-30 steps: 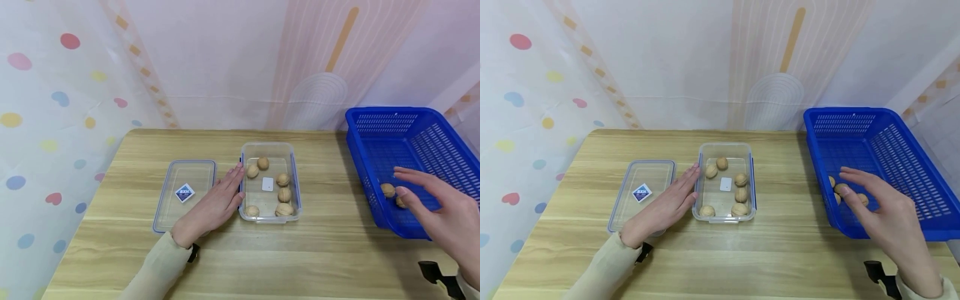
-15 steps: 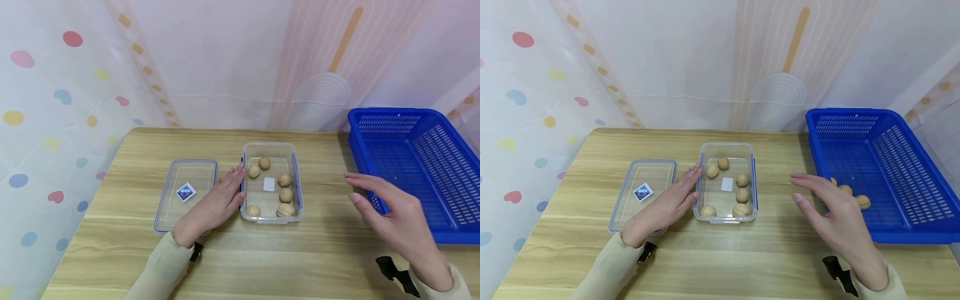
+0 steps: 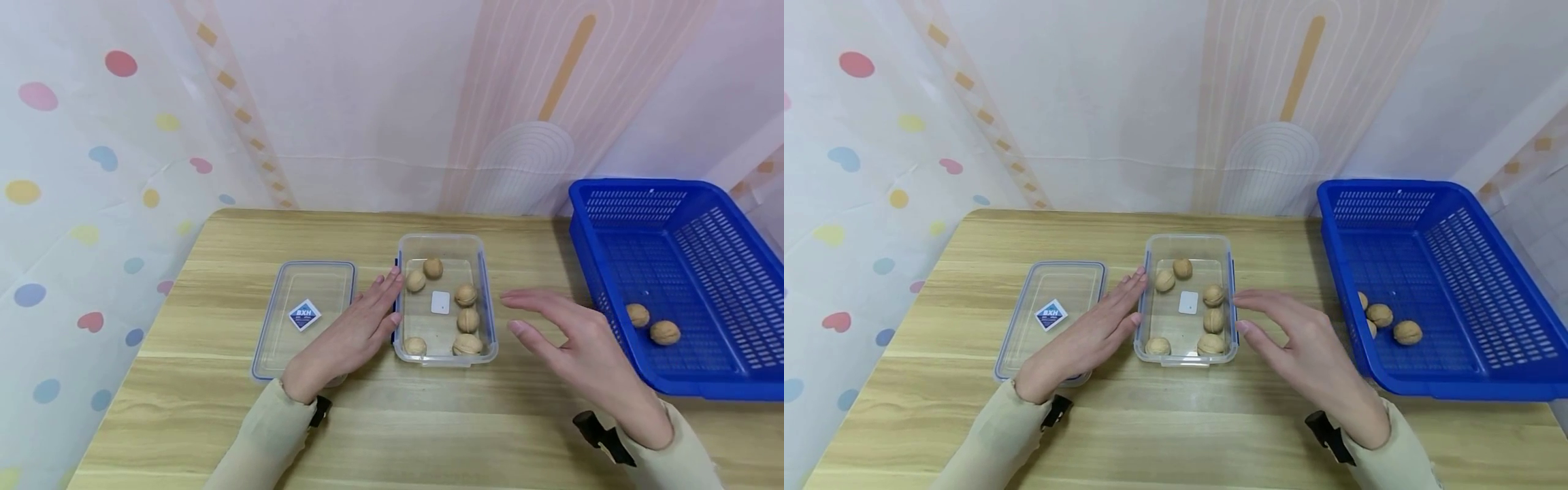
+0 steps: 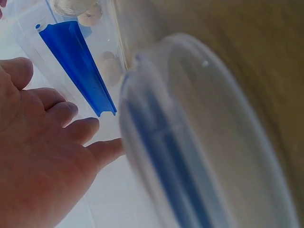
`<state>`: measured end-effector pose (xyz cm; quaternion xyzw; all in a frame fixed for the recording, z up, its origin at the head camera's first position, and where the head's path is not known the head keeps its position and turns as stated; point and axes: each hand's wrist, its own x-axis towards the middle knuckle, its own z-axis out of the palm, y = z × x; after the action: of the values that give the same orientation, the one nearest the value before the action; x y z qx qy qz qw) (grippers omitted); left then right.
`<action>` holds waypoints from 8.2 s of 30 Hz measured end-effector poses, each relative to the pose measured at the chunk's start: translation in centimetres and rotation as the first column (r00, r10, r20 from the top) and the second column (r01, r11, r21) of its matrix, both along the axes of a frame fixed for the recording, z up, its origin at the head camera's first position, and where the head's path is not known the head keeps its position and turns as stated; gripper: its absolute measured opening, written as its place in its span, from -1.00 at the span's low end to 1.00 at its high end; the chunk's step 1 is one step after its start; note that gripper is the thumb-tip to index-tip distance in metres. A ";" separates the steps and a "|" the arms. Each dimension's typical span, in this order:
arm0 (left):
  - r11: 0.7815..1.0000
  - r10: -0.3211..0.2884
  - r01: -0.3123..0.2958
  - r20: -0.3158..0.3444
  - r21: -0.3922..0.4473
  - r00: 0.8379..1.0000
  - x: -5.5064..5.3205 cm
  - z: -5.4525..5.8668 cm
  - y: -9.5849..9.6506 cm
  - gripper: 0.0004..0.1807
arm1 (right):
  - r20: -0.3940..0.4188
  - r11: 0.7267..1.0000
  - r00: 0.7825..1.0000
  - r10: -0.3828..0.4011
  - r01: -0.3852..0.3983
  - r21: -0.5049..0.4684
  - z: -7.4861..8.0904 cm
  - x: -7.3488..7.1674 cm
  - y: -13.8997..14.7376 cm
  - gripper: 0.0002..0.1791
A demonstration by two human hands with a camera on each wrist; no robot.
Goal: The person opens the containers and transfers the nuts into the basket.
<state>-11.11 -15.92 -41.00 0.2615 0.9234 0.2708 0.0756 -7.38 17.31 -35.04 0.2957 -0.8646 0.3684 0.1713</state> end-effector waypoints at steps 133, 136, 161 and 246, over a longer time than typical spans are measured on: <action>0.998 -0.030 0.029 0.022 0.047 0.999 -0.7 0.1 -0.5 -0.30 | 0.290 0.990 0.955 0.059 -0.093 0.103 2.1 -1.5 0.5 -0.63; 0.998 -0.031 0.030 0.018 0.047 0.999 -0.7 0.1 -0.5 -0.30 | 0.297 0.995 0.954 0.027 -0.056 0.088 2.4 -1.0 1.3 -0.60; 0.998 -0.030 0.029 0.019 0.049 0.999 -0.7 0.1 -0.5 -0.30 | 0.173 0.962 0.947 -0.271 0.261 0.077 2.6 1.0 9.0 -0.54; 1.000 -0.018 0.018 0.019 0.016 1.000 -0.5 0.3 -0.3 -0.30 | -0.062 0.876 0.886 -0.459 0.463 0.137 0.1 1.2 13.6 -0.67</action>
<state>-11.61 -16.20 -40.71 0.2679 0.9180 0.2798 0.0847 -6.19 30.96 -34.94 0.0984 -0.9326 0.2475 0.2436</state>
